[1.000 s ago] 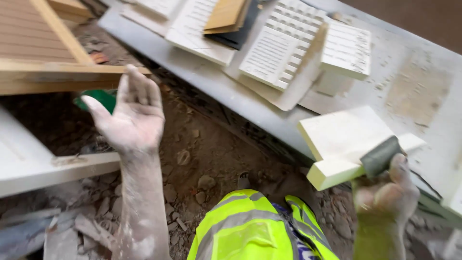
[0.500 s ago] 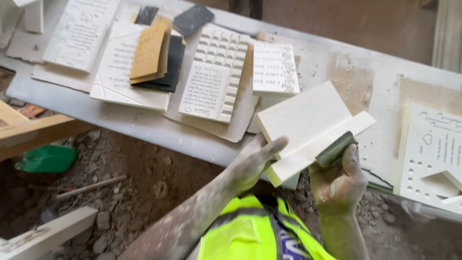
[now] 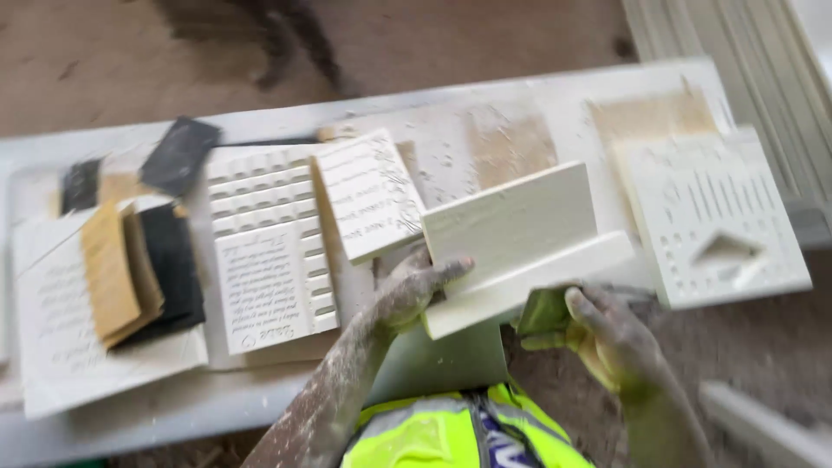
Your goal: Sanding the edges and surfaces of a decorative plaque to smooth it.
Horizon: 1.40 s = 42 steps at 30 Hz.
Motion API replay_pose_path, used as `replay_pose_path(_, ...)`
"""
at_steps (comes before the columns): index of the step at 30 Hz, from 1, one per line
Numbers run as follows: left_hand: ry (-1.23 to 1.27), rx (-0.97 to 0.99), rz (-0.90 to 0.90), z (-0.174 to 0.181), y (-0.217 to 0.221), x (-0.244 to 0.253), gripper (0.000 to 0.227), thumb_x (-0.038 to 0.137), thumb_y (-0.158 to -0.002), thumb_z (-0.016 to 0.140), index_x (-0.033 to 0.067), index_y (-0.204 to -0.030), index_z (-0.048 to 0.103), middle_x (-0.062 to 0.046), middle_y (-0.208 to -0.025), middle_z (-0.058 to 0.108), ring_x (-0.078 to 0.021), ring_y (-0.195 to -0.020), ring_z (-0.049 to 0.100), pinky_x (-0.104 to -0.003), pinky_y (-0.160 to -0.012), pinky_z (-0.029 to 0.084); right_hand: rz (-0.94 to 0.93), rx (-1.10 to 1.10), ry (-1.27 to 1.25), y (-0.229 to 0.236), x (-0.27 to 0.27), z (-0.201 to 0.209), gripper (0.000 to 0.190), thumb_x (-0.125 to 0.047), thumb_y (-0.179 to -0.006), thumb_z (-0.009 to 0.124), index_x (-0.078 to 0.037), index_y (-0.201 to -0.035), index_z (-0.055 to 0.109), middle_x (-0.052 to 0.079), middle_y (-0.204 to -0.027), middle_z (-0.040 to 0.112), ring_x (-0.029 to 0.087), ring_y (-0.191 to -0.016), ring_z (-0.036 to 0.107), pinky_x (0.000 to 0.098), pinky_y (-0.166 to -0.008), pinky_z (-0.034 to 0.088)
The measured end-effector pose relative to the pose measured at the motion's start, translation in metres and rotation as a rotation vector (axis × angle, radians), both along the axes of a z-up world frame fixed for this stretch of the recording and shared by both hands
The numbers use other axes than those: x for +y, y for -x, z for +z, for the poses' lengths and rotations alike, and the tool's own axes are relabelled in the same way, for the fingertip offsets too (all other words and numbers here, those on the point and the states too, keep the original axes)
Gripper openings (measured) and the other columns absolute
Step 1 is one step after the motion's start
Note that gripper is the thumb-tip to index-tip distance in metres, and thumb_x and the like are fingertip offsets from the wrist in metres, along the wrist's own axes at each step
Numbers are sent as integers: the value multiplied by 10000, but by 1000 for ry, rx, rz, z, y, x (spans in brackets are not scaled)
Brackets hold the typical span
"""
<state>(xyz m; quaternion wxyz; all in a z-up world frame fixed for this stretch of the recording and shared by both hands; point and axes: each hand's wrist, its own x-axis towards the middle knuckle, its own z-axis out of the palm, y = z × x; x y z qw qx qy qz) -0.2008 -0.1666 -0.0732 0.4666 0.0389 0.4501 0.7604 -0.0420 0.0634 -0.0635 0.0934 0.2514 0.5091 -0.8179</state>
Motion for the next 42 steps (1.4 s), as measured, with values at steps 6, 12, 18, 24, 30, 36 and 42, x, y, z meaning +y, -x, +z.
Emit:
replay_pose_path(6, 377, 84, -156, 3, 12, 0, 574, 384, -858, 815, -35, -1212, 645, -223, -1100, 721, -292, -1030, 708, -455, -903, 632, -362, 43, -210, -24, -35, 32, 282, -279, -1079, 479, -58, -1172, 628, 212, -953, 758, 341, -821, 771, 531, -682, 651)
replay_pose_path(12, 113, 282, -136, -6, 38, 6, 587, 421, -888, 785, -31, -1233, 637, -239, -1052, 715, -299, -980, 722, -509, -871, 630, -808, 171, -383, -1, -74, 42, 192, -250, -1092, 520, -117, -1224, 559, 120, -1059, 707, 234, -951, 740, 420, -783, 645)
replay_pose_path(18, 117, 341, -147, -36, 8, -14, 776, 574, -932, 705, -64, -1355, 573, -321, -1183, 656, -387, -1149, 670, -565, -996, 536, -937, 349, -1414, 15, -128, -16, 297, -171, -1117, 502, 58, -1303, 476, 282, -1217, 523, 391, -1051, 649, 441, -719, 662)
replay_pose_path(24, 290, 224, -136, 8, 13, -10, 1034, 645, -916, 602, -161, -1498, 316, -407, -1515, 368, -464, -1486, 338, -595, -1239, 187, -440, 213, -1872, 17, -149, -23, 176, -67, -995, 640, -23, -1130, 743, 200, -1038, 728, 387, -1014, 718, 452, -797, 603)
replay_pose_path(30, 166, 331, 14, -46, 14, -6, 655, 411, -953, 665, -77, -1379, 563, -331, -1305, 620, -389, -1317, 557, -594, -1194, 324, -179, 488, -1770, 10, -184, -40, 285, -173, -995, 609, -104, -1258, 695, 171, -1331, 686, 394, -1311, 590, 590, -1178, 380)
replay_pose_path(36, 62, 271, 78, -34, 26, 7, 621, 364, -909, 753, -6, -1376, 578, -201, -1230, 676, -258, -1205, 615, -506, -1110, 470, -85, 662, -1918, 11, -88, -60, 292, -209, -1009, 608, -144, -1267, 728, 165, -1356, 678, 386, -1335, 575, 568, -1190, 344)
replay_pose_path(42, 219, 136, 36, -21, 5, -7, 673, 367, -871, 762, -28, -1381, 568, -254, -1350, 617, -324, -1305, 579, -498, -1172, 424, -45, 603, -1872, -15, -135, -60, 375, -192, -971, 703, -124, -1340, 709, 97, -1455, 643, 352, -1427, 505, 518, -1218, 263)
